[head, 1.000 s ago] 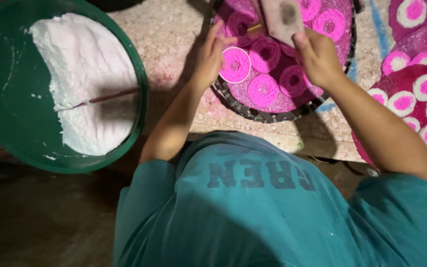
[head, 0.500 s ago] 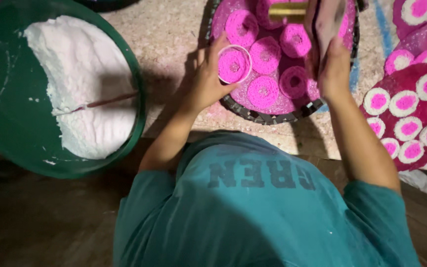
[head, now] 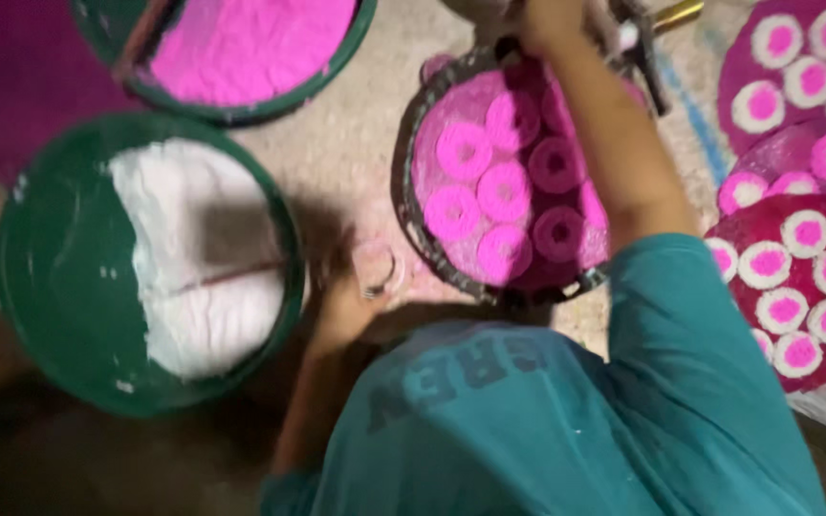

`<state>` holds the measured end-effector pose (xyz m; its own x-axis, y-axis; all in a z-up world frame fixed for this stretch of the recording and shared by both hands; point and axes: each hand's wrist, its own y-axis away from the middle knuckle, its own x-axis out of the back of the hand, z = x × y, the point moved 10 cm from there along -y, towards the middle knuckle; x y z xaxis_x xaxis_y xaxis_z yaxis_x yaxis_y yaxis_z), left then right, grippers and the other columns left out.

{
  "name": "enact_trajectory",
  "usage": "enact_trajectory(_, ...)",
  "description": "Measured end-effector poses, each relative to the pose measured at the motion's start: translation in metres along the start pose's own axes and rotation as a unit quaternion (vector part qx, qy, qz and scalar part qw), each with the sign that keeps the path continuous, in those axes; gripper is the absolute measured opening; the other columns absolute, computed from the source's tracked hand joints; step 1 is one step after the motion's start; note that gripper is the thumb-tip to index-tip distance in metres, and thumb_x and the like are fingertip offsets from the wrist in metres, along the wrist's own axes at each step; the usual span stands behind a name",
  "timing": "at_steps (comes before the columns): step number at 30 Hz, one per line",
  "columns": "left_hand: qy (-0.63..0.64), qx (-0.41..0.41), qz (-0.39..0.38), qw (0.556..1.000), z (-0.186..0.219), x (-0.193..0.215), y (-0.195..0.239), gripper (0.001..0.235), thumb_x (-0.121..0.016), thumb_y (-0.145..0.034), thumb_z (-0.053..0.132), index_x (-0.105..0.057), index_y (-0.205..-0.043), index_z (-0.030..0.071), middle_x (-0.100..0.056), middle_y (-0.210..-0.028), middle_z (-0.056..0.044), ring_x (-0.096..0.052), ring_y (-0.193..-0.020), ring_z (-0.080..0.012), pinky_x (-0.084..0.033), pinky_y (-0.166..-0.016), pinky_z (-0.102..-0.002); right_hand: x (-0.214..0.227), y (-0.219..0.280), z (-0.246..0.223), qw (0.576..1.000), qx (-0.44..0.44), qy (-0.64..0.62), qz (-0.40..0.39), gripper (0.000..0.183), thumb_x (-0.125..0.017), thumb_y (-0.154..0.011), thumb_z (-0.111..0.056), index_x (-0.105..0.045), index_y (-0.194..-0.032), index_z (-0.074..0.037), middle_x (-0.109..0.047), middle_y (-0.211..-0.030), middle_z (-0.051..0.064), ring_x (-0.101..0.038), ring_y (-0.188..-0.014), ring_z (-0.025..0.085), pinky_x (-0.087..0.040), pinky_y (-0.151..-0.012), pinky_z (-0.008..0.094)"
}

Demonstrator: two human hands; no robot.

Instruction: The person scoops pink and white dough into a wooden mold, presses it with a cylindrical tool, and uses a metal ring to cut and release round layered cakes onto a tray. The process is repeated multiple times to produce a batch of finished cakes.

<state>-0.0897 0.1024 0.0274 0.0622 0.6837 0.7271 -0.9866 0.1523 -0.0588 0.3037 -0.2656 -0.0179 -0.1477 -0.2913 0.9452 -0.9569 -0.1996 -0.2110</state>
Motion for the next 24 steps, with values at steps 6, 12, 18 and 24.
enact_trajectory(6, -0.087, 0.029, 0.034, 0.995, -0.045, -0.038, 0.015, 0.119, -0.090, -0.056, 0.050, -0.037, -0.151, 0.002, -0.047, -0.148, -0.022, -0.040, -0.134, -0.0447, -0.029, -0.112, -0.058, -0.013, -0.019, -0.005, 0.996, -0.072, 0.014, 0.055, 0.031, -0.078, -0.080, -0.027, -0.072, -0.100, -0.004, -0.072, -0.097, 0.020, -0.068, -0.092, 0.042, -0.045, -0.078, 0.060)
enact_trajectory(12, -0.100, 0.075, -0.001, 0.992, -0.061, -0.057, 0.016, 0.120, -0.086, -0.057, 0.063, -0.039, -0.150, 0.004, -0.047, -0.148, -0.021, -0.040, -0.135, -0.0454, -0.030, -0.112, -0.060, 0.056, 0.015, 0.037, 0.983, -0.122, 0.026, 0.133, 0.044, -0.077, -0.082, -0.029, -0.071, -0.119, -0.005, -0.069, -0.110, 0.028, -0.064, -0.106, 0.049, -0.049, -0.088, 0.062)
enact_trajectory(18, -0.130, -0.021, 0.018, 0.991, -0.027, -0.044, 0.009, 0.111, -0.084, -0.069, 0.055, -0.036, -0.153, 0.000, -0.039, -0.154, -0.027, -0.034, -0.140, -0.0507, -0.026, -0.112, -0.063, 0.060, 0.128, 0.166, 0.912, -0.401, -0.043, -0.069, 0.109, -0.091, -0.076, -0.061, -0.036, -0.145, 0.005, -0.066, -0.118, 0.027, -0.063, -0.109, 0.047, -0.036, -0.095, 0.068)
enact_trajectory(24, -0.054, -0.039, 0.013, 0.998, 0.018, -0.022, -0.018, 0.087, -0.080, -0.083, 0.034, -0.039, -0.152, 0.000, -0.039, -0.149, -0.027, -0.035, -0.139, -0.0479, -0.028, -0.115, -0.061, 0.050, 0.149, 0.191, 0.934, -0.309, -0.158, -0.087, 0.062, -0.080, -0.086, -0.035, -0.056, -0.131, 0.001, -0.068, -0.118, 0.027, -0.068, -0.109, 0.040, -0.054, -0.089, 0.046)
